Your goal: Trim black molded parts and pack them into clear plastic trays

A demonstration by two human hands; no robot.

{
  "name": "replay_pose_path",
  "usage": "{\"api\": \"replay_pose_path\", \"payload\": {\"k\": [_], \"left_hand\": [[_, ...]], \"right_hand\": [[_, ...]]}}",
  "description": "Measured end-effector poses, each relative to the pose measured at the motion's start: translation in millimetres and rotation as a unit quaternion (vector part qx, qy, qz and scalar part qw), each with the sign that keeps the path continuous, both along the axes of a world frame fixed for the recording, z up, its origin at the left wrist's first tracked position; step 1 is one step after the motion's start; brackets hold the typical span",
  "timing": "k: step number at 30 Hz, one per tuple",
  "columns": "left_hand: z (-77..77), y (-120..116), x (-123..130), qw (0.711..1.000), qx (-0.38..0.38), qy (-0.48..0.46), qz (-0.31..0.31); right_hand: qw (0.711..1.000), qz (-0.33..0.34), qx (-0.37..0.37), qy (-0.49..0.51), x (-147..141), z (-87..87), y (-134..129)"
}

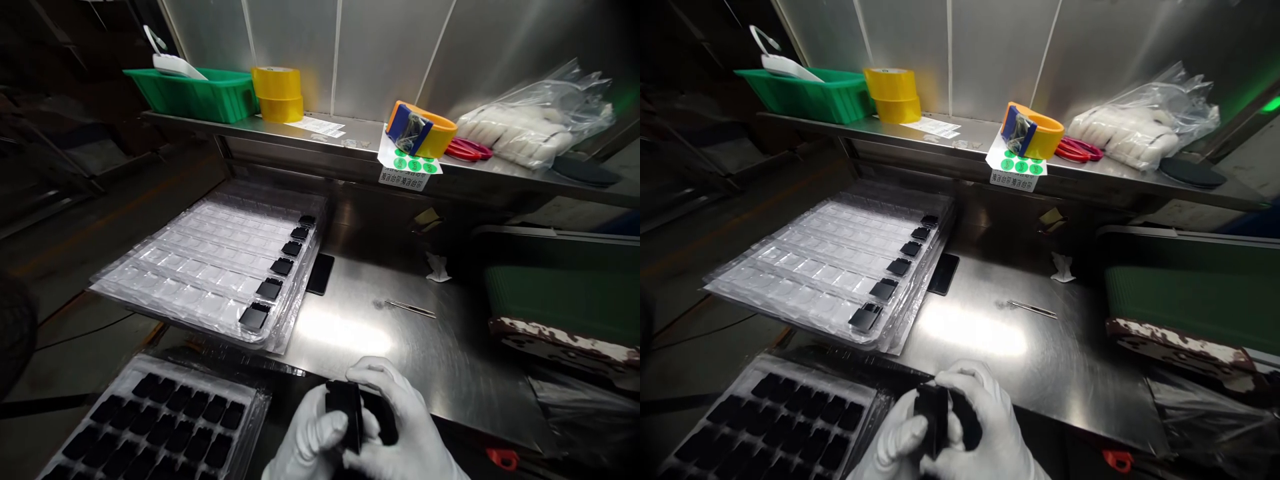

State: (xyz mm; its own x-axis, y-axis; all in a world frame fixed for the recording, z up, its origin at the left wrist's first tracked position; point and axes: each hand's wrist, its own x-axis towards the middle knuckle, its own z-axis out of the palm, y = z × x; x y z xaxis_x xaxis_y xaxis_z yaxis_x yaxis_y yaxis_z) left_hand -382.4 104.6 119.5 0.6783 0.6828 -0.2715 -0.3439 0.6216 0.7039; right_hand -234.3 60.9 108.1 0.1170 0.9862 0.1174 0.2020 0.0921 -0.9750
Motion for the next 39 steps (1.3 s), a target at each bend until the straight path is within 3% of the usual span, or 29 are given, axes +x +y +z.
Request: {"api": "replay_pose_path", "payload": {"k": [3, 6, 10, 13, 16, 21, 26, 35, 39], "left_hand": [[14.8, 10, 1, 0.994, 0.045, 0.097, 0.007], [22.6, 17, 2, 0.985, 0.048, 0.164, 0.005], [22.3, 16, 5, 0.972, 0.124, 0.194, -0.038], [14.6, 10, 4, 0.965, 0.196, 0.176, 0.008], [5.2, 7, 1, 0.947, 0.275, 0.156, 0.057], [0.2, 10, -4, 0.88, 0.432, 0.18, 0.082], [3.4, 7, -8, 0.849, 0.465, 0.234, 0.093], [1.1, 6, -18, 0.802, 0.539, 0.237, 0.099], [2.7, 5, -19, 0.803, 0.534, 0.246, 0.1]], "right_hand": [[0.999, -0.016, -0.023, 0.02, 3, -0.2, -7], [0.987, -0.045, -0.091, 0.127, 3, -1.5, -15], [0.953, -0.06, -0.096, 0.282, -1, -2.4, -18], [0.939, -0.068, -0.057, 0.332, -4, -1.2, -18], [0.936, -0.069, -0.032, 0.343, -4, -0.6, -17], [0.939, -0.044, -0.023, 0.341, -2, -2.9, -16], [0.949, -0.025, -0.003, 0.313, -3, -3.5, -14], [0.958, -0.008, 0.008, 0.286, -7, -4.6, -13], [0.958, -0.003, 0.007, 0.287, -10, -5.8, -13]]}}
